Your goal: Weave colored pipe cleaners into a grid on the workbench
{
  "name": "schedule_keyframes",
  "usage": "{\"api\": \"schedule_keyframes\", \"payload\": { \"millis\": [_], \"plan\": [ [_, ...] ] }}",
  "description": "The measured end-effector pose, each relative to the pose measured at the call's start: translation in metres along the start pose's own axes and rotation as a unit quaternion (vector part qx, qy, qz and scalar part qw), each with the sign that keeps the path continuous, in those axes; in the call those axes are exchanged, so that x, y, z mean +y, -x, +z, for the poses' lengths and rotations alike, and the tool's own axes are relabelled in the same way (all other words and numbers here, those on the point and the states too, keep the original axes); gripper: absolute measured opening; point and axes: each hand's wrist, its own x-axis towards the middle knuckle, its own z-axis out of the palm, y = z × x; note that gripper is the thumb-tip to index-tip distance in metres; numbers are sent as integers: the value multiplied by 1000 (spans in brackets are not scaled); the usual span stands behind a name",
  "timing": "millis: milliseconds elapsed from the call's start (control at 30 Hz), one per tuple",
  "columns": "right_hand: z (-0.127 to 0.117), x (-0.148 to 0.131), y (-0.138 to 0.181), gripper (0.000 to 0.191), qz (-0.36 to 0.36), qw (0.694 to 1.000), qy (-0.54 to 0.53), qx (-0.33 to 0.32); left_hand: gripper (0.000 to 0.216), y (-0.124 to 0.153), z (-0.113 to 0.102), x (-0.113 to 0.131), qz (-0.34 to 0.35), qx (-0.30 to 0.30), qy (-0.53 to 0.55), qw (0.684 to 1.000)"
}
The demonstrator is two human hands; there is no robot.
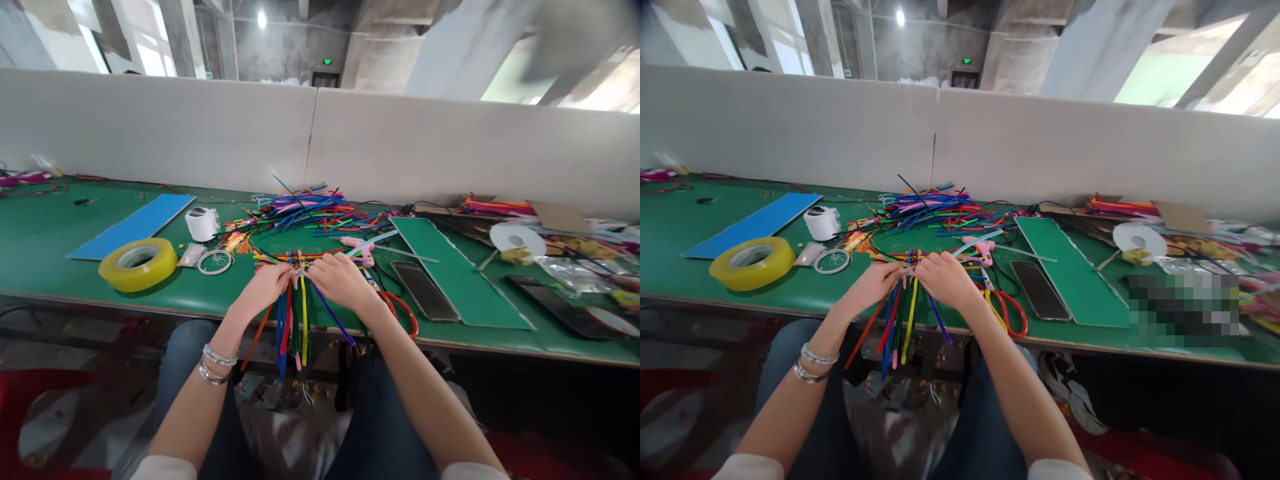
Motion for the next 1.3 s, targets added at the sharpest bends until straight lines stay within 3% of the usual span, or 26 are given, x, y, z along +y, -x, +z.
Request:
{"api": "schedule_keyframes", "payload": {
  "millis": [200,300,433,600,767,867,1000,1133,1300],
  "plan": [
    [0,6,2,25,36,999,-14,-26,31,-3,4,-7,-55,19,-235,970],
    [1,14,6,28,70,997,-22,-35,32,-3,1,-15,-86,20,-288,954],
    [5,20,8,35,107,990,-65,-65,28,-5,1,-18,-28,41,-216,975],
    [8,4,1,38,164,975,-134,-71,26,-9,20,-12,29,70,-92,993],
    [8,1,-2,31,122,957,-248,-83,18,-11,37,-11,37,104,-6,994],
    [13,21,7,26,178,945,-250,-109,18,-11,40,-7,46,128,-24,990],
    [28,48,24,27,267,918,-247,-160,20,-8,44,3,39,34,-72,996],
    [45,51,32,28,255,876,-342,-224,16,-5,59,6,-2,-42,-161,986],
    [56,36,25,26,199,901,-351,-163,18,-2,82,5,-46,12,-257,965]
  ]
}}
